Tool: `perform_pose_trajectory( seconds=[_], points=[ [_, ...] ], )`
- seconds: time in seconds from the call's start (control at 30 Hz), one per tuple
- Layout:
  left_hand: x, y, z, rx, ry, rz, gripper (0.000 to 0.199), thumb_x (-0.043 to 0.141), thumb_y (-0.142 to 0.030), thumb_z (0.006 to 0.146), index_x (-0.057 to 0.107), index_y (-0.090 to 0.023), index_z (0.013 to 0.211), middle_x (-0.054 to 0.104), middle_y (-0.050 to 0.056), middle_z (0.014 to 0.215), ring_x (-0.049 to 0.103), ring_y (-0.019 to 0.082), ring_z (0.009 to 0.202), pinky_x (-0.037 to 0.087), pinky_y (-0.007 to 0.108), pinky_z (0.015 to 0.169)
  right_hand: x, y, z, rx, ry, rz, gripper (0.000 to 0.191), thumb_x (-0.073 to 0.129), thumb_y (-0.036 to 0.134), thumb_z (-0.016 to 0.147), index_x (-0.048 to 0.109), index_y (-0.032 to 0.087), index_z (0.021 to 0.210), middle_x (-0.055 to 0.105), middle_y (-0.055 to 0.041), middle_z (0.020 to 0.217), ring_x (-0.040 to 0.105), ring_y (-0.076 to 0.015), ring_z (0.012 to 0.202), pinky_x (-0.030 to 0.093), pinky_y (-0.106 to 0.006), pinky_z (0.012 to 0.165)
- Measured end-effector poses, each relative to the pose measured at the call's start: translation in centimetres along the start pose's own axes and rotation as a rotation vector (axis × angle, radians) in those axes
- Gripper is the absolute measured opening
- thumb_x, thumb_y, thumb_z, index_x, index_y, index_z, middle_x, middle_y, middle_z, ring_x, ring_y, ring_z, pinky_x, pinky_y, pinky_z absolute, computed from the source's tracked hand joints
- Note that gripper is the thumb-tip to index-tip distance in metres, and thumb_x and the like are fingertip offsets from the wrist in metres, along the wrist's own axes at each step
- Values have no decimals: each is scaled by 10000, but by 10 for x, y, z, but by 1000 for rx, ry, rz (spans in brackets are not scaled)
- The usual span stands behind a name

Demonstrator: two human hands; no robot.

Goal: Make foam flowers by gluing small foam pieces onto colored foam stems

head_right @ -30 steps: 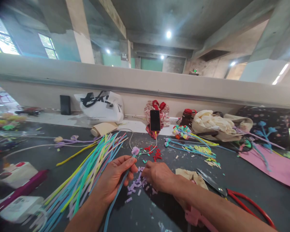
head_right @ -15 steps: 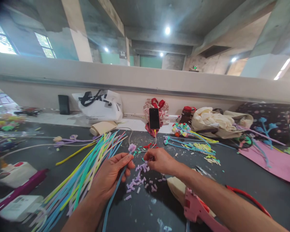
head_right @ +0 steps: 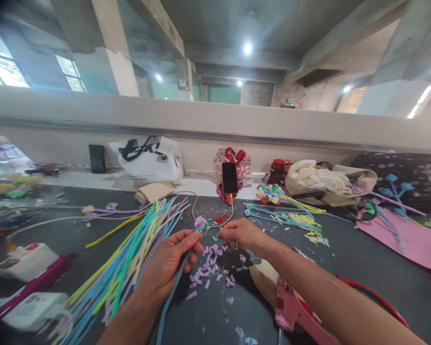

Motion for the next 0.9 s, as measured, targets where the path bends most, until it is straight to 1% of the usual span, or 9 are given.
perform_pose_trajectory(
  seconds=[0.17,0.27,0.37,0.47,0.53,0.63,0.73,0.83,0.9],
  points=[
    [-2,-5,0,20,-20,24,191,596,-319,688,544,-148,621,572,-32,531,436,22,376,302,107,319,4,0,2,-54,-17,-115,193,455,224,720,623,133,747,578,6,574,485,-89,477,363,-179,438],
    [-2,-5,0,32,-11,27,198,598,-325,686,541,-147,619,572,-30,532,439,25,382,305,111,325,11,5,0,-153,-2,-244,180,481,122,665,642,145,743,598,-5,649,530,-113,593,390,-194,540],
    [-2,-4,0,38,5,19,196,602,-325,681,539,-148,625,573,-30,529,439,28,382,303,114,323,24,11,-5,-260,33,-393,214,514,99,643,658,186,775,598,-15,774,534,-132,690,370,-224,638],
    [-1,-3,0,42,18,5,194,604,-329,678,542,-149,641,575,-31,532,442,32,386,301,117,323,36,11,-6,-300,61,-499,182,535,147,662,650,209,788,583,-19,801,525,-138,672,345,-236,613],
    [-2,-2,1,43,12,4,195,604,-332,677,543,-149,646,578,-30,539,442,33,386,297,118,322,39,8,-4,-294,55,-533,140,531,150,665,639,198,740,577,-22,773,520,-139,654,332,-234,585],
    [-2,-3,1,45,9,9,197,603,-331,676,540,-149,636,577,-29,540,444,33,384,296,119,321,33,6,0,-262,22,-520,105,516,131,662,609,176,678,574,-27,727,511,-138,634,329,-234,568],
    [0,-4,0,35,10,4,194,607,-322,668,541,-146,622,569,-30,521,448,35,377,300,121,316,24,4,2,-214,7,-425,89,504,126,668,579,172,654,571,-2,631,511,-121,589,346,-216,538],
    [0,-4,-1,21,-7,6,199,615,-315,656,541,-140,598,569,-27,509,443,31,363,301,121,313,19,-1,3,-143,33,-262,92,471,145,694,552,170,656,546,35,506,500,-88,466,349,-175,434],
    [0,-4,-1,16,-11,6,196,614,-311,657,540,-140,598,569,-28,511,440,28,358,297,118,310,17,-5,2,-91,46,-149,88,458,173,702,537,168,663,538,45,478,494,-81,412,345,-160,366]
  ],
)
Point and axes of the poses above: each hand's wrist, its own z-axis towards the middle knuckle, its own x-axis out of the palm, y = z × x, the point moved 8 cm from there along z, towards the middle knuckle
